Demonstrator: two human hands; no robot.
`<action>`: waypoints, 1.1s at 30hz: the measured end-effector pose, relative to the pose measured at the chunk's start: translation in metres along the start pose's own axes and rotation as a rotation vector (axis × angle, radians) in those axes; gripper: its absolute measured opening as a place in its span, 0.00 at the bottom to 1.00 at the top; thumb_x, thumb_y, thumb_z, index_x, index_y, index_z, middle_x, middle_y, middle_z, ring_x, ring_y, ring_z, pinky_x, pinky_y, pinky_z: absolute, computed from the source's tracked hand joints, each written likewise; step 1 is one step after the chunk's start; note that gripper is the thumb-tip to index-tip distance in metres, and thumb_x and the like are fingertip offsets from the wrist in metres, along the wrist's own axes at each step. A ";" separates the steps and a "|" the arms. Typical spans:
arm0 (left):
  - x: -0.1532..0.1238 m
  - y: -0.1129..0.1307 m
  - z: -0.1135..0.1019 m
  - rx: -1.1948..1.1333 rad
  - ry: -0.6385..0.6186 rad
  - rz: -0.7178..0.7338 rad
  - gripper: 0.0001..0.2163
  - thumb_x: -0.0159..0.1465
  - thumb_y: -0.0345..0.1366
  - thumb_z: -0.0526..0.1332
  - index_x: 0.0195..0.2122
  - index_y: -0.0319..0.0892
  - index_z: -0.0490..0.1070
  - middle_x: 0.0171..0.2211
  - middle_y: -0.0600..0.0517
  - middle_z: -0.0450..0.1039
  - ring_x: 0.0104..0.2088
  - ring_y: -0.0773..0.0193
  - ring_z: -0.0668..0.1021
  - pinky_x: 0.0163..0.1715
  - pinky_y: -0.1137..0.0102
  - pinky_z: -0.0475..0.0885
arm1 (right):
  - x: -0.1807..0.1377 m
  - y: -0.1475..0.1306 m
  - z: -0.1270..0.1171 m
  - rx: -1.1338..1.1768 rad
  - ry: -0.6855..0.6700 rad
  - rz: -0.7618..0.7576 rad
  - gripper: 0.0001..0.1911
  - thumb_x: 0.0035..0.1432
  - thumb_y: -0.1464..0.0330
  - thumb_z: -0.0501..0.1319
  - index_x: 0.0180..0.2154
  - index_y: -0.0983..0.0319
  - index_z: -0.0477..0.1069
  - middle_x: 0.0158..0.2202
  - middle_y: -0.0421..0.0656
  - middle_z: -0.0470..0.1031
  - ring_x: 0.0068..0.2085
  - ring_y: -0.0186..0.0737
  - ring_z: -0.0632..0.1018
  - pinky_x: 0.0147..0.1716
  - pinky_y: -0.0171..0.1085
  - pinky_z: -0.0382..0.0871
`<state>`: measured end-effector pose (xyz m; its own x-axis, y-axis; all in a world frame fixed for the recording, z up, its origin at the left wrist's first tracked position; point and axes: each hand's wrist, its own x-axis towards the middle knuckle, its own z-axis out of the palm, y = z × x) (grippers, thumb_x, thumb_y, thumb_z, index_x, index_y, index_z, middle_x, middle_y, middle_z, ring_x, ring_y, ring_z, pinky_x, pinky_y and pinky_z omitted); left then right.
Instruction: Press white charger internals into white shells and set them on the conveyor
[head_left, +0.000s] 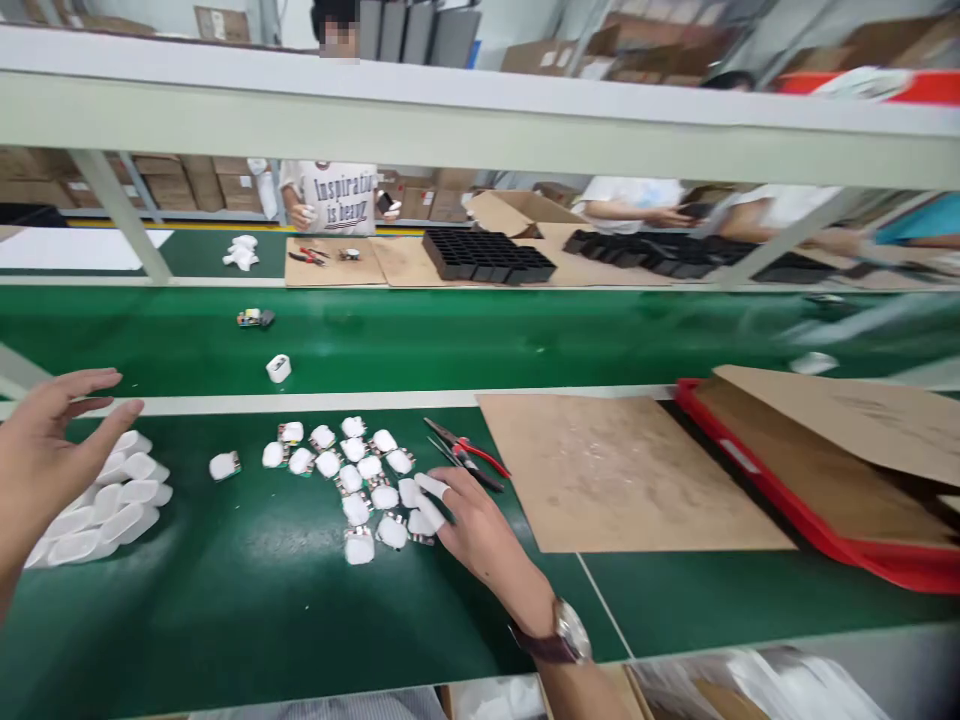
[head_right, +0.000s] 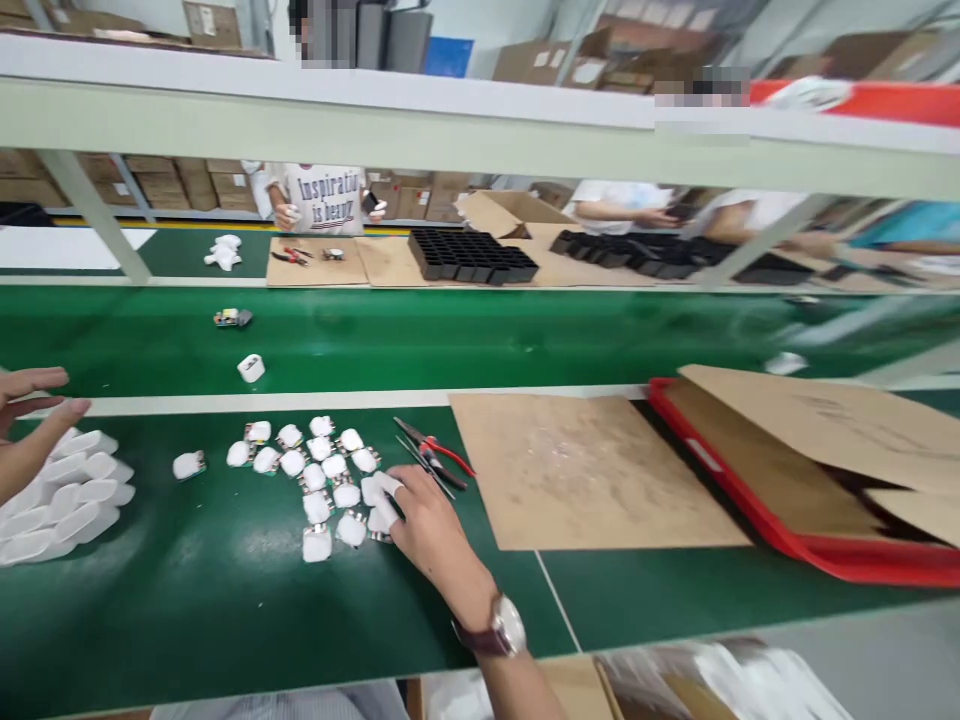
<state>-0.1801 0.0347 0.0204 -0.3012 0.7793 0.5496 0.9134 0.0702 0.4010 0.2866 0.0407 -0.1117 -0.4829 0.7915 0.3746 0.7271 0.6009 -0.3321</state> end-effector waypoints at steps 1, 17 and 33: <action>-0.007 -0.010 -0.014 0.013 0.030 -0.052 0.19 0.68 0.53 0.63 0.55 0.50 0.74 0.54 0.53 0.80 0.48 0.54 0.83 0.46 0.63 0.79 | 0.000 -0.011 -0.002 0.065 -0.025 -0.044 0.11 0.68 0.74 0.60 0.50 0.60 0.76 0.52 0.51 0.77 0.52 0.51 0.78 0.54 0.53 0.77; -0.097 -0.078 0.020 0.237 -0.372 0.349 0.11 0.66 0.43 0.68 0.45 0.43 0.79 0.44 0.41 0.72 0.45 0.45 0.74 0.45 0.52 0.72 | 0.154 -0.149 0.094 0.017 -0.228 -0.503 0.09 0.61 0.74 0.66 0.44 0.62 0.76 0.60 0.55 0.72 0.58 0.56 0.72 0.59 0.54 0.71; -0.130 -0.038 0.014 -0.277 -0.635 0.325 0.08 0.74 0.34 0.56 0.47 0.46 0.75 0.64 0.41 0.65 0.56 0.50 0.77 0.54 0.59 0.75 | 0.071 -0.137 0.077 0.261 -0.218 -0.400 0.27 0.62 0.84 0.50 0.59 0.64 0.70 0.68 0.55 0.66 0.68 0.51 0.70 0.64 0.55 0.72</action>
<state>-0.1723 -0.0600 -0.0768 0.2627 0.9483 0.1783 0.8017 -0.3173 0.5065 0.1147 0.0233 -0.1061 -0.8083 0.4830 0.3366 0.3332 0.8467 -0.4148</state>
